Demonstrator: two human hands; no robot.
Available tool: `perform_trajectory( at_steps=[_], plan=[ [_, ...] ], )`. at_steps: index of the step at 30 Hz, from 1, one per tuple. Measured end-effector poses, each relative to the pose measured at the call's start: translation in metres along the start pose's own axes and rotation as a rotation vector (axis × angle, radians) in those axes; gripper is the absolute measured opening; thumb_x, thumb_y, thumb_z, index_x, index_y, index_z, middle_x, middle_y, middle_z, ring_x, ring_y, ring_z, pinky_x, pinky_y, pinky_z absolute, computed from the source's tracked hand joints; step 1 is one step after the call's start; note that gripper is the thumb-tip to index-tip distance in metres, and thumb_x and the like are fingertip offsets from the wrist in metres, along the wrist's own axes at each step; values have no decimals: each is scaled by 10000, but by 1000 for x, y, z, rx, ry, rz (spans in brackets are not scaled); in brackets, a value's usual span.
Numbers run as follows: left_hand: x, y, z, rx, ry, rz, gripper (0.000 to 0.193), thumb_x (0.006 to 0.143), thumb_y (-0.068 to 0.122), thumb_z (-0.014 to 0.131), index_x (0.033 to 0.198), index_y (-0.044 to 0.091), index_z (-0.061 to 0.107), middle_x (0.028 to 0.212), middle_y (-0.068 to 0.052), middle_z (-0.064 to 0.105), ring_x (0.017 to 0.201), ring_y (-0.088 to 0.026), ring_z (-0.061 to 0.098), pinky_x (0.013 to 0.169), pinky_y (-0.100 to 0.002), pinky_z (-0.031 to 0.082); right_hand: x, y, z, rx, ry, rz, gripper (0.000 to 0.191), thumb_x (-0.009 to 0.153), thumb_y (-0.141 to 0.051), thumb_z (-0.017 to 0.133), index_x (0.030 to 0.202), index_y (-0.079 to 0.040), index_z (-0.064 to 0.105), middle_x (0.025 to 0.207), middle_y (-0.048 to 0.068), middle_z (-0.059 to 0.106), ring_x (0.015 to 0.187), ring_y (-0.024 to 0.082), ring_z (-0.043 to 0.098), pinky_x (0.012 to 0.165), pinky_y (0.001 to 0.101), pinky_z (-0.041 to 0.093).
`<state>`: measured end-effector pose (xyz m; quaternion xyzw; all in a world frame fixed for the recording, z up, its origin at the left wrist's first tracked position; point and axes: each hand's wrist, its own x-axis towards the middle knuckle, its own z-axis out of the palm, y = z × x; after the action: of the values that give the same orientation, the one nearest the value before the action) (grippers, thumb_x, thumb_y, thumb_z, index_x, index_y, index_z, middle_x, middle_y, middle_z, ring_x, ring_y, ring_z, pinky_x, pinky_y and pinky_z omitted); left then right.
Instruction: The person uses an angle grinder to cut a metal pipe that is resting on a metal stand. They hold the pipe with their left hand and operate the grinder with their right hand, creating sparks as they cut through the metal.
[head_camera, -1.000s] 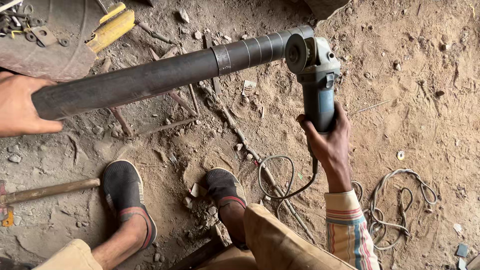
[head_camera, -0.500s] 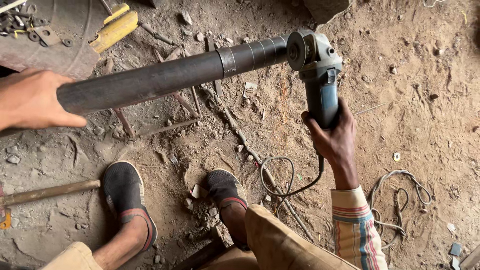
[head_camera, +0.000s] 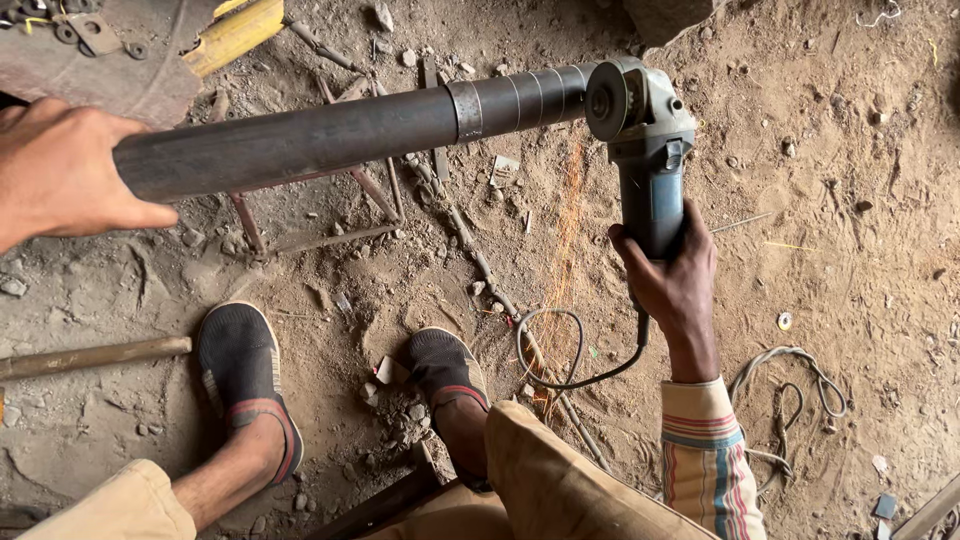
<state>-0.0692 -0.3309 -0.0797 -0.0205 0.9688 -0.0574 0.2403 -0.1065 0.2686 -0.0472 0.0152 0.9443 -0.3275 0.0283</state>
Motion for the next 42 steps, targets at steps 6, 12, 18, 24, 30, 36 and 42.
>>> perform_trajectory(
  at_steps=[6, 12, 18, 24, 30, 36, 42],
  plan=[
    [-10, -1, 6, -9, 128, 18, 799, 634, 529, 878, 1314, 132, 746, 837, -87, 805, 682, -261, 768, 815, -399, 655, -1, 10, 1, -93, 43, -101, 512, 860, -359, 841, 1186, -32, 619, 870, 105, 705, 693, 184, 663, 655, 405, 581],
    [-1, -3, -5, -57, 29, 97, 924, 584, 529, 914, 1370, 100, 689, 909, -111, 803, 714, -261, 782, 735, -407, 692, -8, 4, -1, 34, -7, -2, 533, 837, -363, 796, 1192, -24, 585, 834, 94, 689, 576, 164, 668, 587, 353, 627],
    [-23, 13, -25, -36, -41, -78, 852, 620, 485, 918, 1403, 239, 688, 937, -125, 809, 770, -291, 784, 803, -467, 644, -9, -7, 0, 93, -14, -9, 545, 830, -343, 792, 1207, -23, 564, 845, 84, 685, 569, 154, 685, 566, 334, 644],
    [-49, 27, -27, 3, 185, -41, 714, 687, 496, 883, 1297, 152, 743, 874, -132, 813, 719, -285, 781, 836, -451, 637, -13, 0, -1, 49, -11, -20, 541, 840, -345, 797, 1215, -21, 581, 869, 96, 699, 613, 169, 684, 616, 360, 635],
    [-28, 9, -27, -67, -50, 14, 865, 615, 520, 922, 1345, 114, 696, 978, -156, 815, 785, -285, 820, 808, -454, 683, -18, 2, -5, 8, -1, 9, 569, 815, -354, 798, 1234, -34, 583, 866, 104, 705, 616, 180, 683, 637, 394, 628],
    [-30, 11, -25, -21, -60, -41, 863, 605, 550, 922, 1370, 208, 715, 1020, -135, 807, 859, -297, 805, 859, -471, 648, -16, -1, -7, -3, 11, -14, 566, 821, -359, 805, 1225, -22, 597, 871, 106, 705, 617, 182, 674, 628, 399, 619],
    [-36, 17, -30, 13, 8, -75, 826, 602, 582, 917, 1338, 255, 732, 1032, -136, 801, 898, -335, 792, 918, -513, 624, -14, 0, -7, 42, -13, -15, 574, 805, -377, 798, 1212, -26, 596, 837, 93, 699, 580, 183, 670, 603, 392, 628]
  ],
)
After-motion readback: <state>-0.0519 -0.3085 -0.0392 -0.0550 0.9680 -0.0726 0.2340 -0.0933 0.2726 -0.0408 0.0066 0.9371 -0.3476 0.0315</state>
